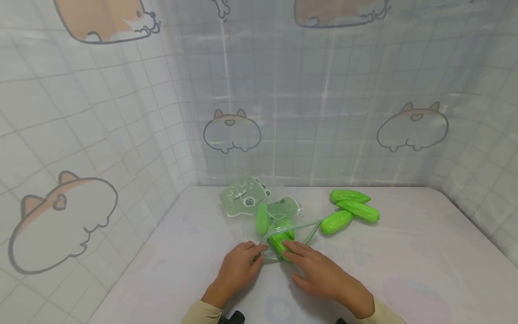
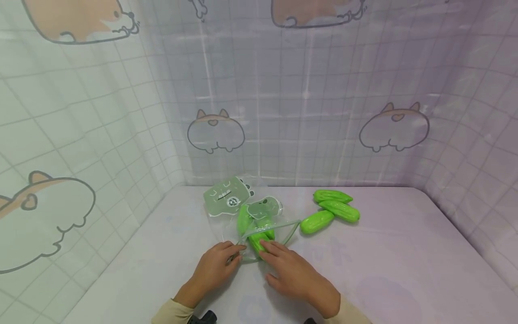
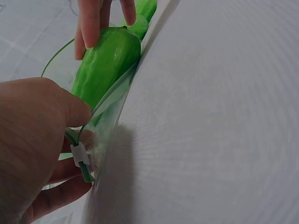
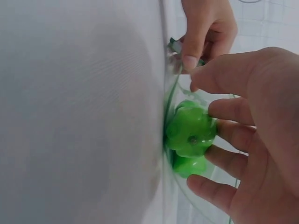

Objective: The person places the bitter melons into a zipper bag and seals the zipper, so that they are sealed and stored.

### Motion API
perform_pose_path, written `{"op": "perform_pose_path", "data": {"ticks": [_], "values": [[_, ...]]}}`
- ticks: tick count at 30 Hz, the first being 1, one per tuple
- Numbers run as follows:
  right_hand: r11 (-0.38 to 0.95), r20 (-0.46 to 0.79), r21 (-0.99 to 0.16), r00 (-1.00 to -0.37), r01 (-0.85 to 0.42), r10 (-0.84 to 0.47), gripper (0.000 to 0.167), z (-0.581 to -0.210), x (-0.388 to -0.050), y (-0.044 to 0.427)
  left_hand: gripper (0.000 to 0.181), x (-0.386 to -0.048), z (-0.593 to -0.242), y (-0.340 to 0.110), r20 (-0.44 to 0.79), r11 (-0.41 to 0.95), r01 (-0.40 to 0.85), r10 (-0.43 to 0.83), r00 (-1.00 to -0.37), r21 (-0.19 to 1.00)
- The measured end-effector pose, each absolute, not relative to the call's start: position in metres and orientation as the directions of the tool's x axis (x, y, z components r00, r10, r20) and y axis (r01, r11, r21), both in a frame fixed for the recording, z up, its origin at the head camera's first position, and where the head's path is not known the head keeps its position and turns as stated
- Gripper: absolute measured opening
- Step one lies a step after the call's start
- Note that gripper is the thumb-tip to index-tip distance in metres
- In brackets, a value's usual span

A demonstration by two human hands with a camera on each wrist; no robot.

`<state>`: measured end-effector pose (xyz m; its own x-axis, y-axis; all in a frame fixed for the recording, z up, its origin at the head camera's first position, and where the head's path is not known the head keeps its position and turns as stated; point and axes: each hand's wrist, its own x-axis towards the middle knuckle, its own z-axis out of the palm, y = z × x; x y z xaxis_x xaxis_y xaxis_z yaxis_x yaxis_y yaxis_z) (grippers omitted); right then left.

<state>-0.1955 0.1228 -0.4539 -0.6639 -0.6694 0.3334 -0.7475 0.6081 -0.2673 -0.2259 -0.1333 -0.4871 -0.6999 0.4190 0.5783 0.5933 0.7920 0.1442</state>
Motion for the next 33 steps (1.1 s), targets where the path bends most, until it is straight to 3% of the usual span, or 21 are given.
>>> {"op": "perform_pose_path", "data": {"ticks": [7, 23, 33], "values": [[0.638, 0.254, -0.272, -0.693, -0.721, -0.675, 0.053, -0.448, -0.198, 0.118, 0.021, -0.226, -0.489, -0.135, 0.567, 0.794, 0.589, 0.417, -0.710, 0.153], [0.648, 0.232, -0.322, -0.721, -0.690, -0.653, 0.053, -0.454, -0.200, 0.109, 0.021, -0.224, -0.492, -0.137, 0.564, 0.793, 0.590, 0.419, -0.712, 0.155], [0.660, 0.340, -0.249, -0.702, -0.709, -0.626, 0.044, -0.456, -0.184, 0.122, 0.020, -0.222, -0.484, -0.135, 0.554, 0.780, 0.607, 0.440, -0.706, 0.153]]}}
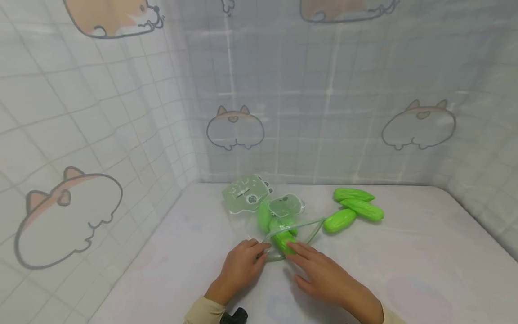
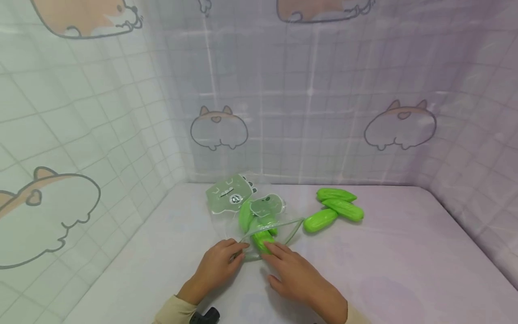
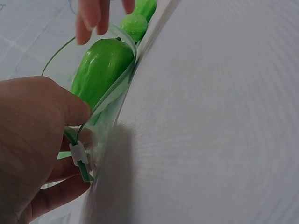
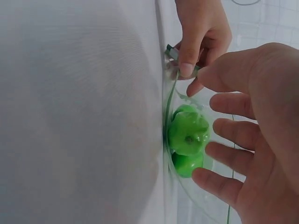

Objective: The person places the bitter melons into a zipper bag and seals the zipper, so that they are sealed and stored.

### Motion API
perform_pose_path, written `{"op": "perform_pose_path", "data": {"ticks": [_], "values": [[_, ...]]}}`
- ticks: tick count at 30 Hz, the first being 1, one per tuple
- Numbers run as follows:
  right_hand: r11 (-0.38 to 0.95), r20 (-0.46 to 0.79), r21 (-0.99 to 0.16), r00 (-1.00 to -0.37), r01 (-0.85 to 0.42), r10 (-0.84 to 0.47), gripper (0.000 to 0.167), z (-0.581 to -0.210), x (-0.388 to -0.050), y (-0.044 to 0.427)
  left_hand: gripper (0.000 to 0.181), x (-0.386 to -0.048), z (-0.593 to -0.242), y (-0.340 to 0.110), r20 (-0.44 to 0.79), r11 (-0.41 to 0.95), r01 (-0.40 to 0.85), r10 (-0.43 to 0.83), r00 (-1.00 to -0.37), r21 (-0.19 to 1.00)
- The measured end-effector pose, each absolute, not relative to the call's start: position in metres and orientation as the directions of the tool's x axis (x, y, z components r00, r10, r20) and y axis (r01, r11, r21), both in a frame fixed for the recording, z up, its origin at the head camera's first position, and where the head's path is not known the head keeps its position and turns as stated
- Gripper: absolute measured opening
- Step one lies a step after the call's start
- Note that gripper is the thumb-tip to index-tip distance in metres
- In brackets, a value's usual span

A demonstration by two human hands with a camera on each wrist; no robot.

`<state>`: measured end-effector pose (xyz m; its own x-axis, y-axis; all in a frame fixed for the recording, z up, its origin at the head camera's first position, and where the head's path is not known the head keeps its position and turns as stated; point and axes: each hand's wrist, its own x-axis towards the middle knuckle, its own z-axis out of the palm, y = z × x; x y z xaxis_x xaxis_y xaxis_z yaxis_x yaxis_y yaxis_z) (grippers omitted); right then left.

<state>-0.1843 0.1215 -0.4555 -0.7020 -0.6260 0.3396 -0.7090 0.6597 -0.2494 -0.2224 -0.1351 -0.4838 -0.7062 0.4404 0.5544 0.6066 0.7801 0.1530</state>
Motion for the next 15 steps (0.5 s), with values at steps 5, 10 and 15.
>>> {"op": "perform_pose_path", "data": {"ticks": [5, 10, 15], "values": [[0.666, 0.343, -0.268, -0.715, -0.696, -0.609, 0.038, -0.4559, -0.1808, 0.1249, 0.021, -0.2239, -0.4810, -0.1354, 0.538, 0.791, 0.590, 0.432, -0.724, 0.159], [0.669, 0.284, -0.331, -0.746, -0.666, -0.602, 0.038, -0.4600, -0.1821, 0.1255, 0.021, -0.2246, -0.4836, -0.1352, 0.544, 0.790, 0.594, 0.434, -0.718, 0.154], [0.678, 0.258, -0.343, -0.760, -0.650, -0.597, 0.037, -0.4625, -0.1828, 0.1268, 0.021, -0.2242, -0.4850, -0.1340, 0.551, 0.786, 0.598, 0.433, -0.713, 0.157]]}}
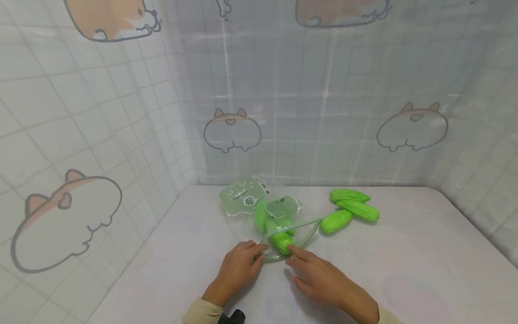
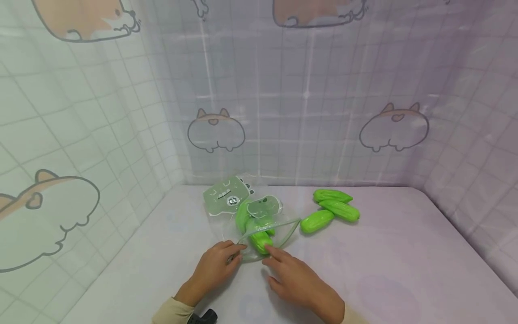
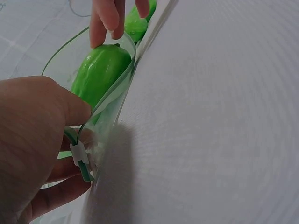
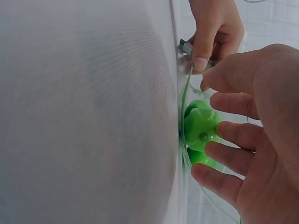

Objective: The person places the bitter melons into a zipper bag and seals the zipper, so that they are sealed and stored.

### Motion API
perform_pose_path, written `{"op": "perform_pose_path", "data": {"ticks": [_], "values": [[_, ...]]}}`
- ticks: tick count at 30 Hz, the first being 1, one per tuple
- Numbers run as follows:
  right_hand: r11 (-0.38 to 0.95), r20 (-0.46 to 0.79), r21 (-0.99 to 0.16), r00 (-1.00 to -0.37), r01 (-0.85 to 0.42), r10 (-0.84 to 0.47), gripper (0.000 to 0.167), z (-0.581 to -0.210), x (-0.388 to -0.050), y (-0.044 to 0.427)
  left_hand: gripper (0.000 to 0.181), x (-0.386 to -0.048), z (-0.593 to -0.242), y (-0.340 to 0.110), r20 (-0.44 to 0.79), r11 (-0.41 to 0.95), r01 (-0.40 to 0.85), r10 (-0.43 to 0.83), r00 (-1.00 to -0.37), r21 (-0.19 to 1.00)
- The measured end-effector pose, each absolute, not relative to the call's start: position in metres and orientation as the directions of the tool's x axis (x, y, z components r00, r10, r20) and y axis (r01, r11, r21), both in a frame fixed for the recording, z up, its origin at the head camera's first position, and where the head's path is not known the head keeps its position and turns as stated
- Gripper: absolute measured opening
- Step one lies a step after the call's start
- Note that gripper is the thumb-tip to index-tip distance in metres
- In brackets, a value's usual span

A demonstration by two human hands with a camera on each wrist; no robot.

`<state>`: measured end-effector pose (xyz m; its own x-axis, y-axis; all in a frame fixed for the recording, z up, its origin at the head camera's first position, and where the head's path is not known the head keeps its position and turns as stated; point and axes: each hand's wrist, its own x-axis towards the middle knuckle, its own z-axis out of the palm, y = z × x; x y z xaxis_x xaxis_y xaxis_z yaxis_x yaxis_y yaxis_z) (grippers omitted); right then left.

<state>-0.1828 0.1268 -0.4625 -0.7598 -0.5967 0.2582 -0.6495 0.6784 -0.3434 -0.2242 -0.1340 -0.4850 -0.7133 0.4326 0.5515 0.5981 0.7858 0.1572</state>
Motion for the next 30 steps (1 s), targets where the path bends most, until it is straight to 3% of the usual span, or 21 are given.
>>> {"op": "perform_pose_path", "data": {"ticks": [21, 30], "values": [[0.633, 0.282, -0.375, -0.734, -0.677, -0.618, 0.034, -0.453, -0.192, 0.114, 0.020, -0.224, -0.484, -0.132, 0.528, 0.783, 0.595, 0.434, -0.730, 0.179], [0.646, 0.254, -0.397, -0.754, -0.653, -0.606, 0.034, -0.451, -0.198, 0.108, 0.021, -0.224, -0.484, -0.133, 0.525, 0.790, 0.586, 0.428, -0.736, 0.179]]}}
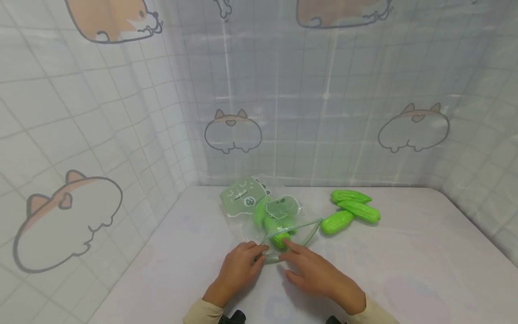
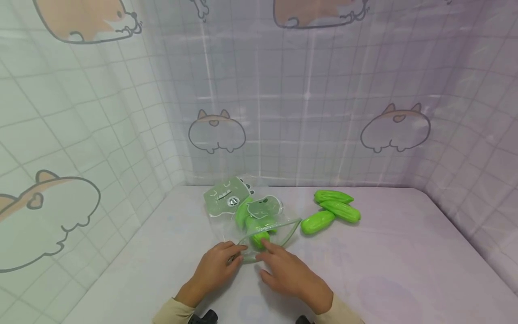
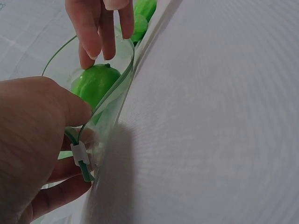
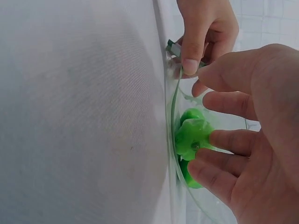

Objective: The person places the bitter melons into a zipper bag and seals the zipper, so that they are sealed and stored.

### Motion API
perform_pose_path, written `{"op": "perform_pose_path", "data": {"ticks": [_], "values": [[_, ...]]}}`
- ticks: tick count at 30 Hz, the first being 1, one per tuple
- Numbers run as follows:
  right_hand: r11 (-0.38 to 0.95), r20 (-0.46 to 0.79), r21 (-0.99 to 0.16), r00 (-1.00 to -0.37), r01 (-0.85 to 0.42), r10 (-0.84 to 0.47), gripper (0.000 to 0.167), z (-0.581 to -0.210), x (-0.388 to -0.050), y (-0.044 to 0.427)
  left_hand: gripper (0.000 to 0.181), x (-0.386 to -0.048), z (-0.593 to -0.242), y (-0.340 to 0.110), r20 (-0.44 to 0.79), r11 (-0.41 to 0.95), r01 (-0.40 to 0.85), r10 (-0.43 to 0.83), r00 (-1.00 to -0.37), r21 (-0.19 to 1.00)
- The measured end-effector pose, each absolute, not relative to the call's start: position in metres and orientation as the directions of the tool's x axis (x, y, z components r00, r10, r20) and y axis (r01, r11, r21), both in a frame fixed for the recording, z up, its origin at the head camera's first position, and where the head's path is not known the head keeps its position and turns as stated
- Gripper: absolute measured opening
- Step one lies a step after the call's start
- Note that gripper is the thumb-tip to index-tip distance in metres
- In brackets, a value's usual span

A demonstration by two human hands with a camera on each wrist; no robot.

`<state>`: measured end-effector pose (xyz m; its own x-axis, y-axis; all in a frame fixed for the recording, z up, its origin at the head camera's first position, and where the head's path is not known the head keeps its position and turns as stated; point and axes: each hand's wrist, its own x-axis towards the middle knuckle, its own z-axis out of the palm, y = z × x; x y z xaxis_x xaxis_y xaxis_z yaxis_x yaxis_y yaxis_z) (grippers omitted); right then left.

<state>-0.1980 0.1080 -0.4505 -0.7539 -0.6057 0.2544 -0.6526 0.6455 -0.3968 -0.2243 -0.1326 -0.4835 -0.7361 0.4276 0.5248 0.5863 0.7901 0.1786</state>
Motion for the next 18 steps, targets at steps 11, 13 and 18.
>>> {"op": "perform_pose_path", "data": {"ticks": [11, 13, 18], "values": [[0.671, 0.240, -0.373, -0.765, -0.641, -0.598, 0.036, -0.4527, -0.2048, 0.1044, 0.021, -0.2258, -0.4862, -0.1328, 0.534, 0.790, 0.589, 0.430, -0.728, 0.168], [0.671, 0.239, -0.374, -0.766, -0.640, -0.597, 0.036, -0.4525, -0.2049, 0.1034, 0.021, -0.2260, -0.4865, -0.1329, 0.529, 0.792, 0.587, 0.430, -0.732, 0.169], [0.675, 0.243, -0.363, -0.765, -0.642, -0.597, 0.035, -0.4538, -0.2064, 0.1023, 0.021, -0.2268, -0.4874, -0.1334, 0.526, 0.791, 0.589, 0.434, -0.731, 0.165]]}}
